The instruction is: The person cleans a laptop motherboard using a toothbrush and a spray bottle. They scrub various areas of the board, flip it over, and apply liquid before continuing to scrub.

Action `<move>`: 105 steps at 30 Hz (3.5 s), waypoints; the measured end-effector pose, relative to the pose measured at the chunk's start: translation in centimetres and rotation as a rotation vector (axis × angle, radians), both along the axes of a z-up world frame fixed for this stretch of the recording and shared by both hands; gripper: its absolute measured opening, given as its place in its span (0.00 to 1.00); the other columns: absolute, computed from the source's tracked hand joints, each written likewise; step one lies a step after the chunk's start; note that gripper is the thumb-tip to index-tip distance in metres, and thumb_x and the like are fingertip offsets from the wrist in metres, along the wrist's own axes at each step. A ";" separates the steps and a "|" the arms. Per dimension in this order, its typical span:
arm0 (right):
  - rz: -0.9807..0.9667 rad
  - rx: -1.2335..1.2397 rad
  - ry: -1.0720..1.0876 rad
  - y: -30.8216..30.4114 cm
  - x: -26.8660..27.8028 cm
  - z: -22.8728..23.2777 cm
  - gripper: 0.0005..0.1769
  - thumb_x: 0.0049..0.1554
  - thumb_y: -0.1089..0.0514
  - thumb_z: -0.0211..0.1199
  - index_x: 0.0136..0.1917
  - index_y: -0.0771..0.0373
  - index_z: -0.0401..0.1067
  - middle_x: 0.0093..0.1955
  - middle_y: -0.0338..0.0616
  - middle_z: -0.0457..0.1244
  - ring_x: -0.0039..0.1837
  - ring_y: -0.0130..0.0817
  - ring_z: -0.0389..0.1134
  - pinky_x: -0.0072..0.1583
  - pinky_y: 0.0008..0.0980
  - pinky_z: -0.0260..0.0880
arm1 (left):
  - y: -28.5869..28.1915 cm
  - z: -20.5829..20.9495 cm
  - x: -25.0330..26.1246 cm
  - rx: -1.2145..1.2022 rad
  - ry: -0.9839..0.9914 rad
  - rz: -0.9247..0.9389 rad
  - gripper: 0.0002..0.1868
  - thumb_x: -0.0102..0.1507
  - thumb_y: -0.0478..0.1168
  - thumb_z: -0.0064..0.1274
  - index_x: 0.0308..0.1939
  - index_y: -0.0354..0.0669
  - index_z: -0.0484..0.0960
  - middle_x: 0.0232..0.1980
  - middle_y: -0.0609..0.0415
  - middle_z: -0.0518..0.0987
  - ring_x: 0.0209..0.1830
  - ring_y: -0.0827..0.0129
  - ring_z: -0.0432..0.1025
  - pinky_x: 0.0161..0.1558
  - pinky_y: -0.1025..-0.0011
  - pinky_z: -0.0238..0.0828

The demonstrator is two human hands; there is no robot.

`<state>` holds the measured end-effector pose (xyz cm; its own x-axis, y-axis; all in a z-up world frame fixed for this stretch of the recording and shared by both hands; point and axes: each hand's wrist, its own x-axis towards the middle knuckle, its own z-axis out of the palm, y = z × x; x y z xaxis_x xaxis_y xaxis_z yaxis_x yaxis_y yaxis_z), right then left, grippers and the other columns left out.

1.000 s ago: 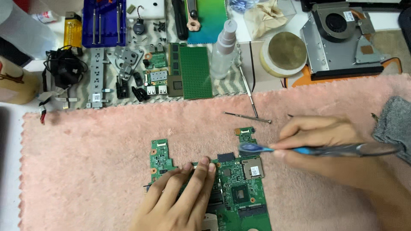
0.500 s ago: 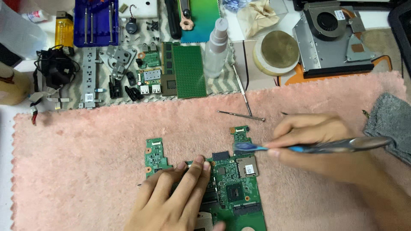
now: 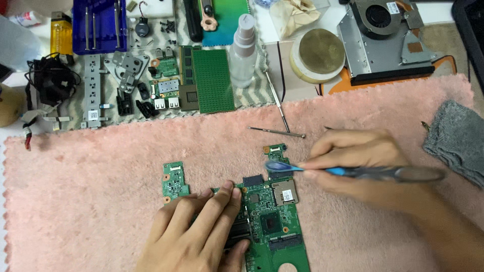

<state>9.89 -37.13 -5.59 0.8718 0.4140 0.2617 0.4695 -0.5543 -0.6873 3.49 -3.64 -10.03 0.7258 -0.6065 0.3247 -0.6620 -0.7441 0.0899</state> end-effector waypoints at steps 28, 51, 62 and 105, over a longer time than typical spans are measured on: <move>0.134 -0.029 0.054 -0.5 0.0 0.8 0.14 0.56 0.66 0.78 0.56 0.59 0.89 0.46 0.38 0.73 0.40 0.24 0.74 0.41 0.21 0.73 | 0.4 0.6 0.4 -0.097 0.129 -0.112 0.37 0.75 0.58 0.56 0.79 0.36 0.79 0.80 0.45 0.78 0.70 0.45 0.75 0.76 0.51 0.73; -0.061 -0.464 0.271 -3.5 -1.6 0.8 0.24 0.60 0.53 0.74 0.66 0.30 0.91 0.57 0.15 0.75 0.52 0.12 0.75 0.56 0.13 0.67 | 0.2 1.2 0.0 -0.048 0.167 -0.081 0.38 0.76 0.60 0.54 0.81 0.37 0.76 0.80 0.48 0.78 0.68 0.46 0.72 0.74 0.53 0.70; 0.031 -0.158 0.051 -0.2 -1.2 1.5 0.14 0.52 0.61 0.84 0.53 0.55 0.91 0.48 0.33 0.76 0.40 0.19 0.73 0.42 0.17 0.72 | 0.1 1.3 0.0 -0.059 0.138 -0.102 0.38 0.76 0.60 0.54 0.80 0.34 0.77 0.79 0.44 0.78 0.69 0.43 0.73 0.74 0.52 0.71; -0.237 -0.283 0.056 3.6 -7.4 0.5 0.10 0.55 0.53 0.80 0.52 0.44 0.92 0.43 0.21 0.76 0.36 0.12 0.72 0.40 0.16 0.66 | 1.1 3.9 1.4 -0.355 0.393 -0.102 0.37 0.70 0.53 0.64 0.77 0.37 0.71 0.77 0.51 0.78 0.73 0.43 0.72 0.74 0.51 0.64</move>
<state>2.48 -33.57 -5.07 0.9620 0.2478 0.1146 0.2710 -0.8152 -0.5120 4.90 -2.50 -6.11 0.7771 -0.5823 0.2388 -0.5951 -0.5566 0.5796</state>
